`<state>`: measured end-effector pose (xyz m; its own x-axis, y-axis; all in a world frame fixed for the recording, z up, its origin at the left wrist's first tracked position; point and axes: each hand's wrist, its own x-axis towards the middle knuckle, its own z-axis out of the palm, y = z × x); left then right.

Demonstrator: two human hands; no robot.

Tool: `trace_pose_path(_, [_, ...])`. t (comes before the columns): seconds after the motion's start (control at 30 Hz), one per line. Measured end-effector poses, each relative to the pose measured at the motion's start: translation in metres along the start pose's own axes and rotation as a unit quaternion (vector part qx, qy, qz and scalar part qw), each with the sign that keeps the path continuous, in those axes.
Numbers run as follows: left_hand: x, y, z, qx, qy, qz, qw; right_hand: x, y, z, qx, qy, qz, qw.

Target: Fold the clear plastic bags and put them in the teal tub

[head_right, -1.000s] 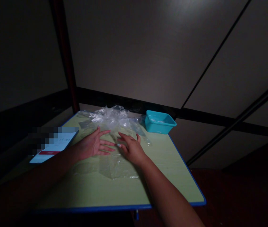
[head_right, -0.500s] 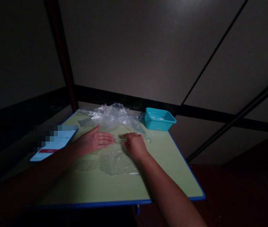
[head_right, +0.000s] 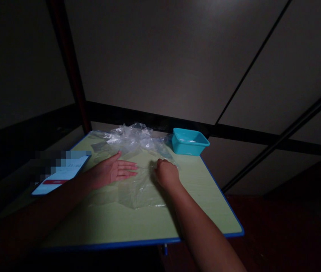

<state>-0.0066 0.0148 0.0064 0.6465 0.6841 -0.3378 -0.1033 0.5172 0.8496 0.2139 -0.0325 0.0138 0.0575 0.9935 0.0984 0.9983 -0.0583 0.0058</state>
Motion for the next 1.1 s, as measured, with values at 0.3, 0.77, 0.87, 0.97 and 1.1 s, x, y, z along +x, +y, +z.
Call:
trace_pose_path(0.3, [0.001,0.001,-0.002,0.009,0.008,-0.002,1.0,-0.001,0.006,-0.005,-0.051,-0.008,0.023,0.998])
trace_pose_path(0.77, [-0.005,-0.004,0.002,0.049,-0.043,-0.018,0.998,-0.001,-0.003,-0.002,0.04,-0.008,-0.094,0.995])
trace_pose_path(0.87, [-0.007,0.0,0.004,0.052,-0.002,-0.018,0.998,-0.001,-0.002,-0.003,0.042,-0.007,-0.088,0.995])
trace_pose_path(0.97, [-0.007,0.003,0.006,0.059,0.03,-0.019,0.998,-0.001,-0.003,-0.005,0.043,0.004,-0.083,0.996])
trace_pose_path(1.1, [-0.009,0.005,0.009,0.057,0.04,-0.029,0.997,-0.002,-0.004,-0.007,0.009,0.012,-0.057,0.998])
